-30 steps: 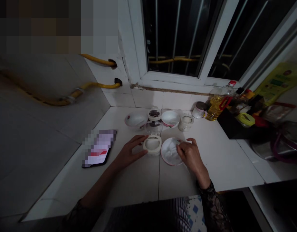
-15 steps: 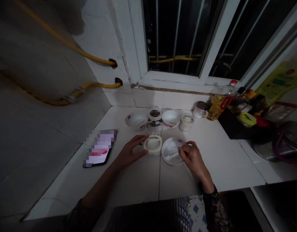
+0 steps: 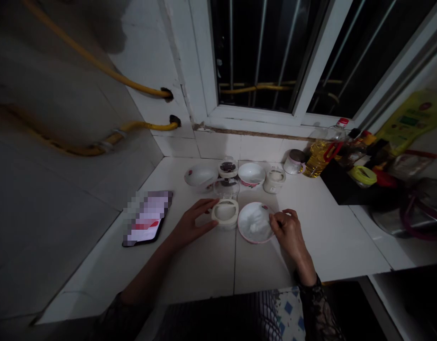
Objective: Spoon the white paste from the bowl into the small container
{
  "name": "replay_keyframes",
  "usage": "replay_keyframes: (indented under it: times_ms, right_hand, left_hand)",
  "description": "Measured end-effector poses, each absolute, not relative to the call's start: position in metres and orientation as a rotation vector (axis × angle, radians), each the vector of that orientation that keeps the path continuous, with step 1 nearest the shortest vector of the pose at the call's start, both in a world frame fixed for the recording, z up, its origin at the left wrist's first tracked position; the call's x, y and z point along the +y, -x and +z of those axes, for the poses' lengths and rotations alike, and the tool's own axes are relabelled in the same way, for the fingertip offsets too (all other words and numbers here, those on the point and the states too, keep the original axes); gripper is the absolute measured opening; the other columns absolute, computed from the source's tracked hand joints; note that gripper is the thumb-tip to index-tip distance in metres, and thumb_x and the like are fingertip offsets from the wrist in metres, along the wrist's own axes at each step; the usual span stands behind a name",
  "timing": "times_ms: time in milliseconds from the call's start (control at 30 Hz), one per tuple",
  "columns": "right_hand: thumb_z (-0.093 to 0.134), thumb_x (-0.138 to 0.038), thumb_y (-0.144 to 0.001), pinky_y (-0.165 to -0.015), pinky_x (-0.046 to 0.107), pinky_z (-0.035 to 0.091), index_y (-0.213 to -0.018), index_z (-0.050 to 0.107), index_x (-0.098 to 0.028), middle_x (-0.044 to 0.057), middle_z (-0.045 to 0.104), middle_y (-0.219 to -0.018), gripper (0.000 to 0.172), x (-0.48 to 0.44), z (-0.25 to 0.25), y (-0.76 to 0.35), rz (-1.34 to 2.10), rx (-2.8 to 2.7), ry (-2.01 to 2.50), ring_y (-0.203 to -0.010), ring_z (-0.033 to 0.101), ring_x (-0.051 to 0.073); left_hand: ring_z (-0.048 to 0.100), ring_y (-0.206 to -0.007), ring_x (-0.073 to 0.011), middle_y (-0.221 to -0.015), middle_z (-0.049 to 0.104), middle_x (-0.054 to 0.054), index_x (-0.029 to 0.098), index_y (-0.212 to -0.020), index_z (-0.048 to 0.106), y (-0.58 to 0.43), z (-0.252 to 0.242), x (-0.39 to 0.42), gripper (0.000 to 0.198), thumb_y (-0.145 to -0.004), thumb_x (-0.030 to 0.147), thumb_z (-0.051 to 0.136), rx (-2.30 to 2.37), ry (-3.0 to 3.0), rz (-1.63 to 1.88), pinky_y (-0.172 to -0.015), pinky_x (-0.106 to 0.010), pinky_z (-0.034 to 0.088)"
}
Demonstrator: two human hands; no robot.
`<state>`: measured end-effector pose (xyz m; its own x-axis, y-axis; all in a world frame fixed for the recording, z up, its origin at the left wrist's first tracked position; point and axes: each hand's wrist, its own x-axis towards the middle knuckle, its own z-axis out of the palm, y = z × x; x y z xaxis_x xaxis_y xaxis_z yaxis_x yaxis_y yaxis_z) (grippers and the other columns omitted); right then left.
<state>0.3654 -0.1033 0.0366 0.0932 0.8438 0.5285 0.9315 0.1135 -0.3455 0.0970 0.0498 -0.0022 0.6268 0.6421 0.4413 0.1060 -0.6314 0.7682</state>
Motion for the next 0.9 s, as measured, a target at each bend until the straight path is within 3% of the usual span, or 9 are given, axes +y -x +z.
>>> replay_keyframes:
  times_ms: [300,600,767,900]
  right_hand:
    - [0.043,-0.032,-0.1,-0.089,0.033,0.04,-0.06,0.042,-0.021,-0.008,0.045,-0.051,0.042,-0.105,0.0399,-0.366,-0.206,-1.843,1.709,-0.046,0.039,0.008]
    - [0.041,-0.038,-0.1,-0.088,0.031,0.044,-0.057,0.039,-0.021,-0.008,0.037,-0.049,0.046,-0.0986,0.0336,-0.3609,0.034,-1.816,1.662,-0.047,0.035,0.008]
    - [0.044,-0.045,-0.095,-0.07,0.028,0.044,-0.052,0.036,-0.022,-0.005,0.036,-0.049,0.05,-0.1027,0.0366,-0.3663,0.004,-1.56,1.743,-0.052,0.039,0.011]
    - [0.046,-0.05,-0.09,-0.053,0.025,0.033,-0.05,0.033,-0.022,-0.004,0.031,-0.05,0.051,-0.1056,0.0367,-0.3678,0.124,-1.369,1.829,-0.051,0.035,0.011]
  left_hand:
    - [0.06,-0.116,-0.0244,-0.127,0.061,-0.011,0.027,-0.135,0.058,-0.0969,-0.002,0.0498,0.051,-0.087,0.041,0.067,0.573,-2.127,0.947,-0.096,-0.039,0.054]
    - [0.06,-0.116,-0.0232,-0.128,0.059,-0.011,0.026,-0.136,0.056,-0.0973,-0.0038,0.0509,0.051,-0.088,0.039,0.067,0.561,-2.143,0.954,-0.094,-0.038,0.055]
    - [0.06,-0.116,-0.0232,-0.128,0.059,-0.01,0.027,-0.136,0.056,-0.0976,-0.0061,0.0517,0.051,-0.087,0.039,0.067,0.56,-2.146,0.972,-0.095,-0.038,0.054]
    - [0.06,-0.116,-0.0236,-0.128,0.06,-0.011,0.026,-0.135,0.057,-0.0975,-0.0064,0.0513,0.051,-0.087,0.039,0.067,0.568,-2.139,0.967,-0.096,-0.039,0.054]
